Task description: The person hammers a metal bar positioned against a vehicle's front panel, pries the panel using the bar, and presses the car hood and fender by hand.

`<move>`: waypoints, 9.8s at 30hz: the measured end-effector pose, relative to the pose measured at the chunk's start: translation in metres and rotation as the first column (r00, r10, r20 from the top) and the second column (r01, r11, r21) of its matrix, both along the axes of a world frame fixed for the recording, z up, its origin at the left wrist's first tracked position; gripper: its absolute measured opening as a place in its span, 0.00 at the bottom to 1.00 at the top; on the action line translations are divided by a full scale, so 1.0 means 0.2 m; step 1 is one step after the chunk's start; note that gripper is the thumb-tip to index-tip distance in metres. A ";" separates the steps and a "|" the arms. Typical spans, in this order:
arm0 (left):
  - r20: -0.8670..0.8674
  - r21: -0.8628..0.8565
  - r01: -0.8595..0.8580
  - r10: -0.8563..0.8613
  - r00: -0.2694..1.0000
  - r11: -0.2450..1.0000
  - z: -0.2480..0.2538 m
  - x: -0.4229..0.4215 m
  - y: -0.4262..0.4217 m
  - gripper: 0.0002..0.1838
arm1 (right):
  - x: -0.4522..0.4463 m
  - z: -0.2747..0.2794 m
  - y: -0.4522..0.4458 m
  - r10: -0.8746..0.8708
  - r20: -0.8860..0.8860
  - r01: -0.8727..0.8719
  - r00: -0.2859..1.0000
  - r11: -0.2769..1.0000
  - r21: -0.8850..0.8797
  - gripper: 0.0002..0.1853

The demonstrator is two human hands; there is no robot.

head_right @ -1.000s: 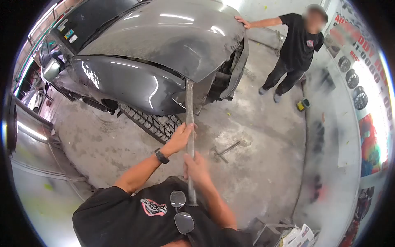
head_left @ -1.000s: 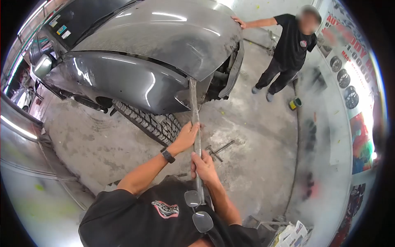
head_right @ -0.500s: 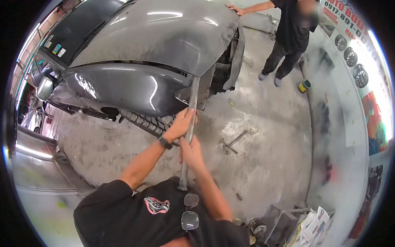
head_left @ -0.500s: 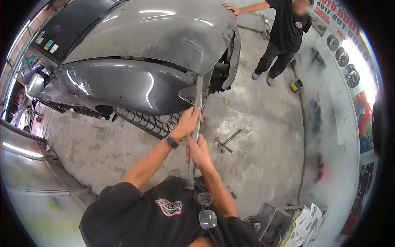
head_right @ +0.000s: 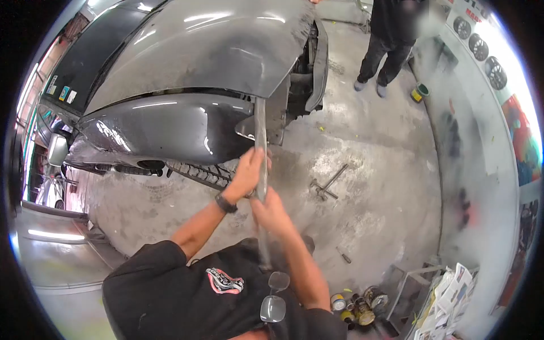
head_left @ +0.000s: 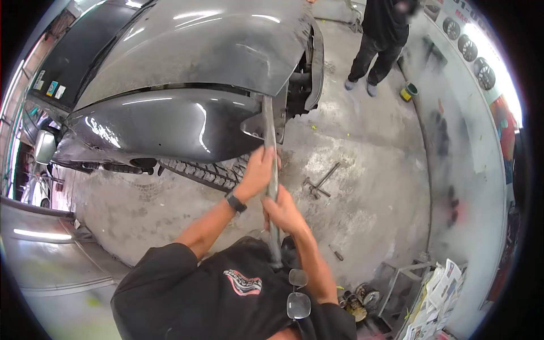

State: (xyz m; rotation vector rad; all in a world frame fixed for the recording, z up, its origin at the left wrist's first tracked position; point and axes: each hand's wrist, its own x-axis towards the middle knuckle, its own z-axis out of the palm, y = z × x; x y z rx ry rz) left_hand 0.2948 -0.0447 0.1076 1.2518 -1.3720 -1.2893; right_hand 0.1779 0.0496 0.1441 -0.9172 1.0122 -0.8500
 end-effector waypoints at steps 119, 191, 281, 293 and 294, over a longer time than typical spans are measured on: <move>-0.627 0.229 -0.366 0.424 0.653 0.902 -0.14 -0.04 -0.51 0.32 | -0.66 -0.62 0.36 -0.025 -0.246 0.048 0.969 0.995 0.088 0.13; 0.891 -0.259 0.580 0.423 -0.164 0.772 0.47 0.07 -1.10 0.53 | -0.43 -1.21 -0.28 -0.256 -0.540 0.166 0.802 0.964 -0.210 0.13; 0.806 -0.581 0.113 0.589 -0.060 0.806 0.57 0.19 -1.35 0.62 | -0.54 -0.93 -0.33 -0.212 -0.630 0.092 0.747 0.972 -0.217 0.16; 0.818 -0.564 0.111 0.572 -0.063 0.818 0.59 0.19 -1.34 0.61 | -0.58 -0.93 -0.35 -0.195 -0.658 0.070 0.727 0.975 -0.211 0.17; 0.818 -0.564 0.110 0.572 -0.062 0.818 0.59 0.19 -1.35 0.61 | -0.59 -0.94 -0.36 -0.197 -0.650 0.069 0.734 0.974 -0.218 0.17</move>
